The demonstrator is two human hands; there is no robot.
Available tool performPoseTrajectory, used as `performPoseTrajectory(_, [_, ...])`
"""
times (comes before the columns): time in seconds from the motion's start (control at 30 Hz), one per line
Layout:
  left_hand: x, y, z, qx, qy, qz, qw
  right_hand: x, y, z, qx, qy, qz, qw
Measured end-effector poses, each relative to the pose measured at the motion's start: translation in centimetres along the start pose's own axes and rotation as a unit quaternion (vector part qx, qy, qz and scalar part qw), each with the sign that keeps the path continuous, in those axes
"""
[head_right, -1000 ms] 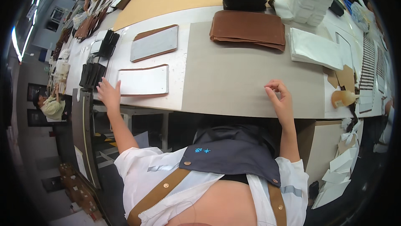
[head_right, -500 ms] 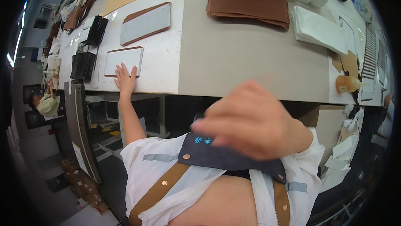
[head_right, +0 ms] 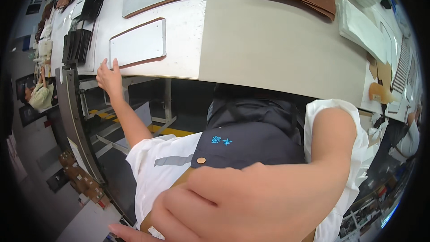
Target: The person applies glue from a bottle onto white rectangular sheets and presses them onto brown rectangular sheets. The person repeats this process for multiple units, stacking the finished laminated pieces on the table.
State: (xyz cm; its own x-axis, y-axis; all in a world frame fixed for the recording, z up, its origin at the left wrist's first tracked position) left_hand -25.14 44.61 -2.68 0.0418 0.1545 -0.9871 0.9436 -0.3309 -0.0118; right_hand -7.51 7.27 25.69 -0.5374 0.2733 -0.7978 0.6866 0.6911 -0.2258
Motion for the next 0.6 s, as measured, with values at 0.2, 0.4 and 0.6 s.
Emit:
performPoseTrajectory(0.2, [4.8, -4.4, -6.5, -0.035, -0.149, 0.066, 0.986, 5.8, 2.7, -2.6, 0.095, -0.048, -0.275, 0.956])
performPoseTrajectory(0.4, [7.7, -5.9, -8.1, -0.045, -0.224, 0.304, 0.925, 7.7, 2.2, -3.6, 0.008, 0.039, -0.096, 0.995])
performPoseTrajectory(0.6, [5.7, -4.1, -7.2, -0.005, -0.155, 0.404, 0.902, 6.3, 3.8, -2.2, 0.062, 0.085, -0.131, 0.986])
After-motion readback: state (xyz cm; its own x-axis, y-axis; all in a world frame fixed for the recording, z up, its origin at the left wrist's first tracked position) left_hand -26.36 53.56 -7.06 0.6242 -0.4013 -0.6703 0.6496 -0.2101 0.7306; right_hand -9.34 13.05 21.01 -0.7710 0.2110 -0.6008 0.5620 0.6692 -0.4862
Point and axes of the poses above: each hand's wrist, its own z-axis away from the middle knuckle, its own x-axis out of the palm, y = z × x, the point moved 10 cm from there along -z, towards the middle knuckle, and after that the axes turned 8 degrees about -y, right-handed, at the moved point
